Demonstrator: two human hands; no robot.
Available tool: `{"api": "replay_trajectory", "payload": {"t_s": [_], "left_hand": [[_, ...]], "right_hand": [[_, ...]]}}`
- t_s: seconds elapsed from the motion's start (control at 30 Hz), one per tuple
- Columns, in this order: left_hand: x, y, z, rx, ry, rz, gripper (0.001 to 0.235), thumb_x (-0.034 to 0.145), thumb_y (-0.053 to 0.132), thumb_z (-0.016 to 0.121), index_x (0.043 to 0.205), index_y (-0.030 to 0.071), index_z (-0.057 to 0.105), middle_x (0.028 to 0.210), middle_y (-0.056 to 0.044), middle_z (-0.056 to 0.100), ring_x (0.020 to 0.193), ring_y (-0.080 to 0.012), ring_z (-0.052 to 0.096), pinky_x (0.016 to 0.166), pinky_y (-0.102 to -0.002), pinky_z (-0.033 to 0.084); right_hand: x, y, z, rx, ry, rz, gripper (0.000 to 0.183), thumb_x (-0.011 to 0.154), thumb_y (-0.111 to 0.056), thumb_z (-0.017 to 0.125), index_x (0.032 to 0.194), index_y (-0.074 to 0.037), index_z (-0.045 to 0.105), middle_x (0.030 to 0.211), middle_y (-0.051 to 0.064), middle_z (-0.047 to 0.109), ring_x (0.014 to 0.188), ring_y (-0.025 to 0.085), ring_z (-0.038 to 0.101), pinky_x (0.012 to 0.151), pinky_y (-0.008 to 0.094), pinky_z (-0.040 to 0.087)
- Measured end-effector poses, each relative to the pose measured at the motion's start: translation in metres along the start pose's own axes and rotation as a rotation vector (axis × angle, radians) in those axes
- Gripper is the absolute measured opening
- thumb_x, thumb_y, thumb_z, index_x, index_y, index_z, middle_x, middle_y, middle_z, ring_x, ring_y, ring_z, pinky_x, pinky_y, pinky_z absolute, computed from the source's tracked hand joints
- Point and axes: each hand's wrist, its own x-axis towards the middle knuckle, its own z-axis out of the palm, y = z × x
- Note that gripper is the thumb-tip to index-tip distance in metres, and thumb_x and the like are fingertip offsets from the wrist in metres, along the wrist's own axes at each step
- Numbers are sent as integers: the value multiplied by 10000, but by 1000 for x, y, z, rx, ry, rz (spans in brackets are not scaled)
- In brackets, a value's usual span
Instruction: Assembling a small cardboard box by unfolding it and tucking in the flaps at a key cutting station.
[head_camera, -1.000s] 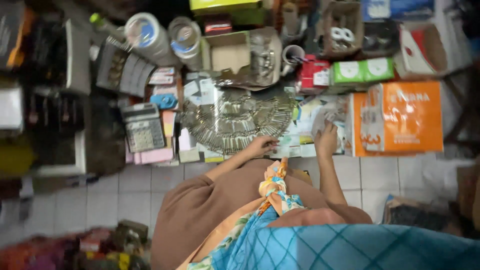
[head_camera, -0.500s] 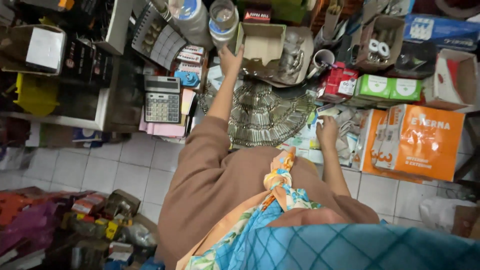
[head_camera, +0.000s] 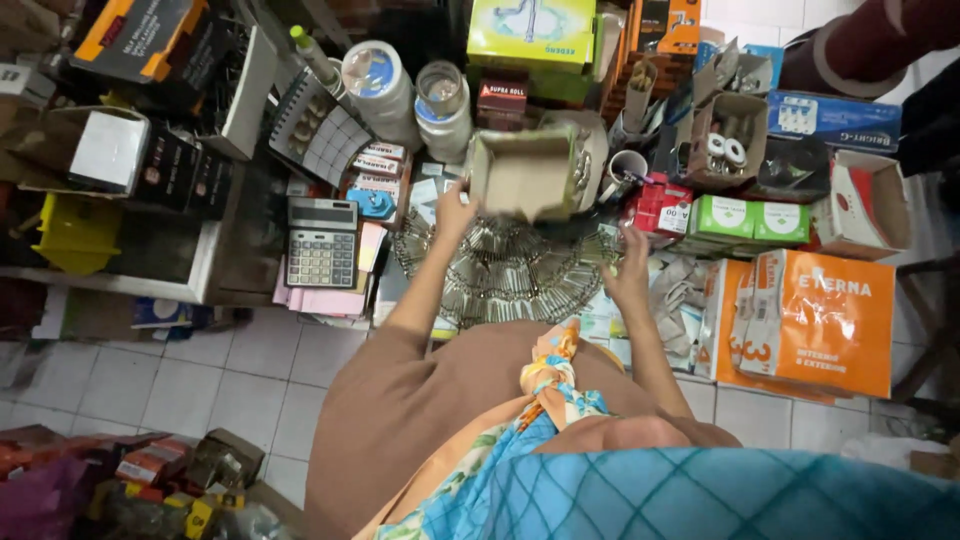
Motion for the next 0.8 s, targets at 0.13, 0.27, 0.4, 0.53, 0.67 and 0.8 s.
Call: {"api": "replay_trajectory", "payload": {"t_s": [0.13, 0.27, 0.4, 0.53, 0.67, 0.8], "left_hand": [[-65, -2, -6, -133, -168, 14, 339, 827, 208, 565, 1119, 37, 586, 1085, -240, 601, 1046, -424, 563, 884, -500, 461], [-84, -28, -3, -140, -297, -7, 345, 778, 167, 604, 1113, 83, 612, 1053, -176, 629, 948, -337, 631, 811, -427, 508], [-97, -20, -16, -273, -328, -65, 364, 782, 173, 666, 1117, 48, 602, 1021, -186, 620, 873, -313, 660, 726, -398, 549], [-99, -19, -22, -345, -331, -10, 455, 871, 397, 658, 1112, 15, 602, 1011, -221, 608, 927, -358, 637, 766, -457, 521], [-86, -56, -5, -613, -314, -105, 482, 943, 466, 520, 1140, 29, 572, 1146, -211, 557, 1123, -338, 507, 928, -471, 412], [-96, -18, -43, -709, -313, -60, 521, 941, 385, 574, 1313, 79, 376, 1371, -241, 359, 1284, -471, 303, 978, -640, 306]], "right_hand": [[14, -15, 1, -43, -41, -305, 900, 662, -423, 781, 1404, -189, 330, 1464, 266, 125, 1227, 491, 342, 1010, 576, 301], [9, -33, -10, -133, -237, -369, 751, 604, -451, 763, 1256, -202, 487, 1471, 263, 147, 1237, 513, 324, 1028, 569, 288], [-5, -17, -5, -108, -298, -371, 522, 587, -307, 806, 991, -118, 534, 1448, 255, 231, 1222, 478, 376, 1028, 533, 305], [-10, -8, 0, -98, -277, -359, 537, 516, -327, 857, 907, -150, 534, 1451, 200, 282, 1197, 450, 415, 1017, 525, 320], [-11, -14, 1, 15, -259, -355, 500, 529, -328, 861, 864, -155, 532, 1466, 145, 296, 1217, 406, 412, 1017, 515, 318], [-13, -17, 16, 119, -325, -405, 441, 562, -283, 823, 871, -145, 541, 1488, 140, 270, 1220, 358, 422, 1023, 479, 317]]}}
